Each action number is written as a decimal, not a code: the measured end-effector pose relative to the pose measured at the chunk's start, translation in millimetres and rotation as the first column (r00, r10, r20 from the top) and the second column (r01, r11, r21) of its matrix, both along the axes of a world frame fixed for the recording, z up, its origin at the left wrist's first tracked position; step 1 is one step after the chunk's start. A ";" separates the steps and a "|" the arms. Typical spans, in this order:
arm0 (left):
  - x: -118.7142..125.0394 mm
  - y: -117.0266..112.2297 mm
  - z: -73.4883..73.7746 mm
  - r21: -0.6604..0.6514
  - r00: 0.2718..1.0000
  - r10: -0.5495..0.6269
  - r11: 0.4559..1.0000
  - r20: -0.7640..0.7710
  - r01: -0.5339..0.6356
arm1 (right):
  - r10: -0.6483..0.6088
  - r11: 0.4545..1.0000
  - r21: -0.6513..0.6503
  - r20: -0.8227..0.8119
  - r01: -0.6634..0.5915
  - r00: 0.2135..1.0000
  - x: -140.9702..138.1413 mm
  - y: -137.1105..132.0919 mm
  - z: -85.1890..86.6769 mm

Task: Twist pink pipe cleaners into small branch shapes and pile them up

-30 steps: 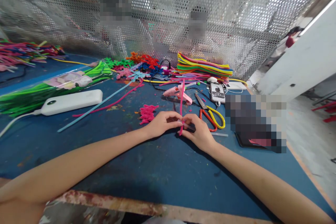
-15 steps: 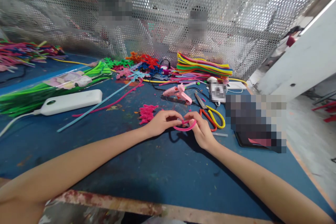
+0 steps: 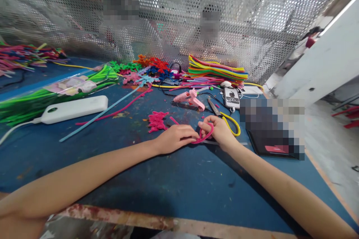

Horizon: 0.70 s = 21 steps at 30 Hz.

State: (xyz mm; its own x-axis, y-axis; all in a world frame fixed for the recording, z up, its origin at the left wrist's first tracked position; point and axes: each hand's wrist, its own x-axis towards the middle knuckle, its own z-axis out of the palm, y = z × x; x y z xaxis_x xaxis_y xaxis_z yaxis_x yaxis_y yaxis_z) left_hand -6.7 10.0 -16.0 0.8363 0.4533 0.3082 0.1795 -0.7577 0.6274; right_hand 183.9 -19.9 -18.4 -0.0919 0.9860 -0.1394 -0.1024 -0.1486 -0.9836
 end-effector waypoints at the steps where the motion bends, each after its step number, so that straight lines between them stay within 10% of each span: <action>1: 0.4 -0.5 -0.4 0.013 1.000 -0.007 1.000 -0.010 0.007 | 0.011 0.997 -0.078 -0.054 -0.015 0.998 0.9 -0.4 1.1; 5: 2.2 1.2 -0.9 -0.065 1.000 0.025 0.998 -0.017 -0.026 | -0.027 0.976 -0.217 -0.261 -0.031 0.965 1.2 -4.4 3.1; 10: 3.4 7.7 1.0 -0.311 0.986 0.163 0.936 -0.034 -0.165 | -0.019 0.999 -0.045 -0.263 0.007 0.965 -3.8 -11.2 3.4; 16: -2.8 11.2 18.0 -0.362 0.971 0.197 0.902 -0.135 -0.234 | 0.033 0.875 0.446 0.337 -0.191 0.941 1.7 -19.6 2.2; 21: -9.4 11.6 27.5 -0.526 0.981 0.103 0.832 -0.165 -0.176 | -0.010 0.765 0.470 0.693 -0.441 0.721 4.2 -25.2 -5.2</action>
